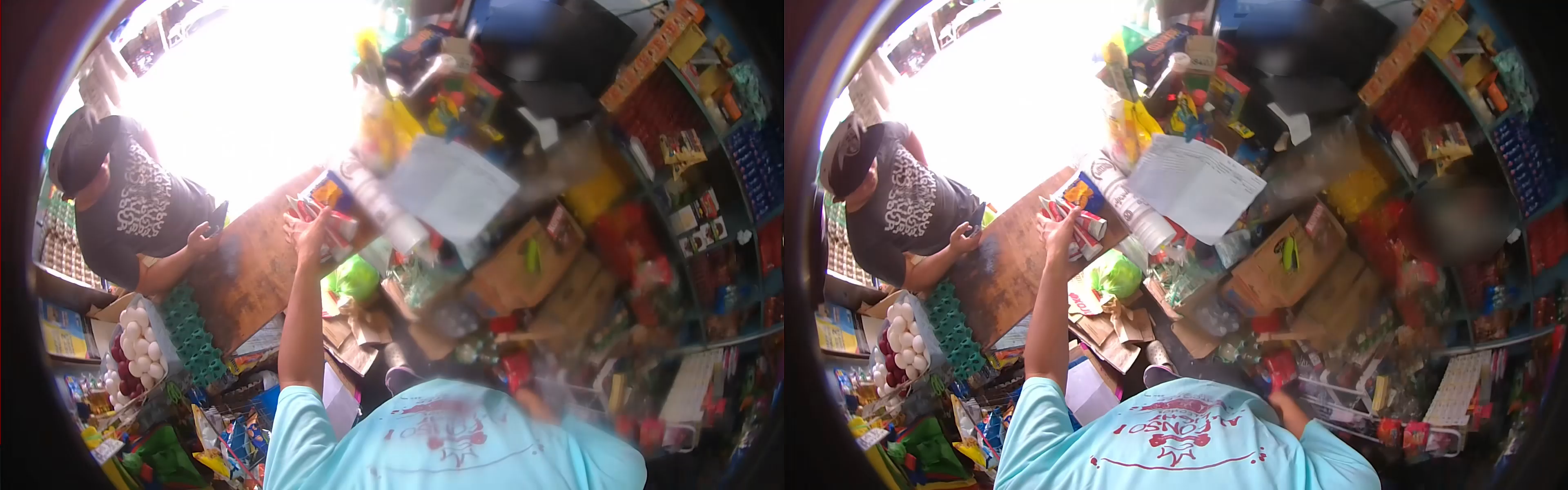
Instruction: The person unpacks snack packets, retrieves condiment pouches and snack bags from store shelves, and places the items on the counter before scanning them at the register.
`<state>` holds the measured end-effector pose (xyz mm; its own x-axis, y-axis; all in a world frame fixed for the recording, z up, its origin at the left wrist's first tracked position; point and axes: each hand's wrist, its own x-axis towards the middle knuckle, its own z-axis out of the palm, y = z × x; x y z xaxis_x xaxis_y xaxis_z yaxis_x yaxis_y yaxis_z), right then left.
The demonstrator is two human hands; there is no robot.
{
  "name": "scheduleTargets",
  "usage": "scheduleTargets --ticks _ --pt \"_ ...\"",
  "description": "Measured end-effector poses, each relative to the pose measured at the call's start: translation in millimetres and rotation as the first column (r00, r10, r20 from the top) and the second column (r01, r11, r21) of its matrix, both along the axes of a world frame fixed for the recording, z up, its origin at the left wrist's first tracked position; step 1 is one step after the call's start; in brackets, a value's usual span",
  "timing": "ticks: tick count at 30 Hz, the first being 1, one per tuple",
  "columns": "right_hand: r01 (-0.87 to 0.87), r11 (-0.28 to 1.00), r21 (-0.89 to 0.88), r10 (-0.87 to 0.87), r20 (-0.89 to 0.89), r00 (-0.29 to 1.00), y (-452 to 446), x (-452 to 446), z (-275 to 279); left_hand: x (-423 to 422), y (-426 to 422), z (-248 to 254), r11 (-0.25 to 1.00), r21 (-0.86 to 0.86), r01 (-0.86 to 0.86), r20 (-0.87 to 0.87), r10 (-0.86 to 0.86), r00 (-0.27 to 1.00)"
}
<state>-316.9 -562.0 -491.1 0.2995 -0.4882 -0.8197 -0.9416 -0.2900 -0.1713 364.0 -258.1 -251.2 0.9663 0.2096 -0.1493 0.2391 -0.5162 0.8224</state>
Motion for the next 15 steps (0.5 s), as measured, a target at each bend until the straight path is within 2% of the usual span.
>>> scheduleTargets --ticks 2,3,4,5,6,7,9,12,14,15 --pt "-0.057 0.996 -0.072 0.062 0.066 0.996 -4 13 -13 4 -16 -15 0.96 0.259 -0.109 0.102 0.085 0.991" --pt "-0.088 0.989 -0.12 0.101 0.106 0.989 -8 24 -25 7 -10 -30 0.999 0.028 0.045 0.029 -0.046 0.999" --pt "-0.07 0.984 -0.164 0.096 0.158 0.983 -5 36 -31 10 -4 -46 0.964 -0.217 0.156 -0.046 -0.17 0.984" --pt "0.164 0.987 0.002 -0.152 0.376 0.914 -5 55 -26 -14 1 -30 0.901 -0.261 0.346 0.061 -0.343 0.937" --pt "0.247 0.969 0.009 -0.219 0.492 0.843 -3 75 -18 -39 5 -10 0.789 -0.309 0.531 0.178 -0.5 0.847" --pt "0.264 0.963 0.049 -0.257 0.455 0.852 3 103 48 -66 8 13 0.639 -0.352 0.684 0.289 -0.621 0.728" --pt "0.299 0.954 -0.03 -0.246 0.491 0.835 -3 91 32 -99 2 65 0.637 0.084 0.766 0.549 -0.671 0.498" --pt "0.217 0.954 -0.206 -0.074 0.539 0.839 -15 23 -4 -116 6 63 0.658 0.465 0.593 0.595 -0.728 0.341" --pt "0.358 0.901 -0.243 -0.167 0.568 0.806 -13 -45 -42 -133 0 81 0.588 0.643 0.491 0.52 -0.805 0.284" --pt "0.273 0.934 -0.23 -0.135 0.48 0.867 -15 -76 -44 -144 -3 82 0.582 0.676 0.452 0.512 -0.812 0.279"
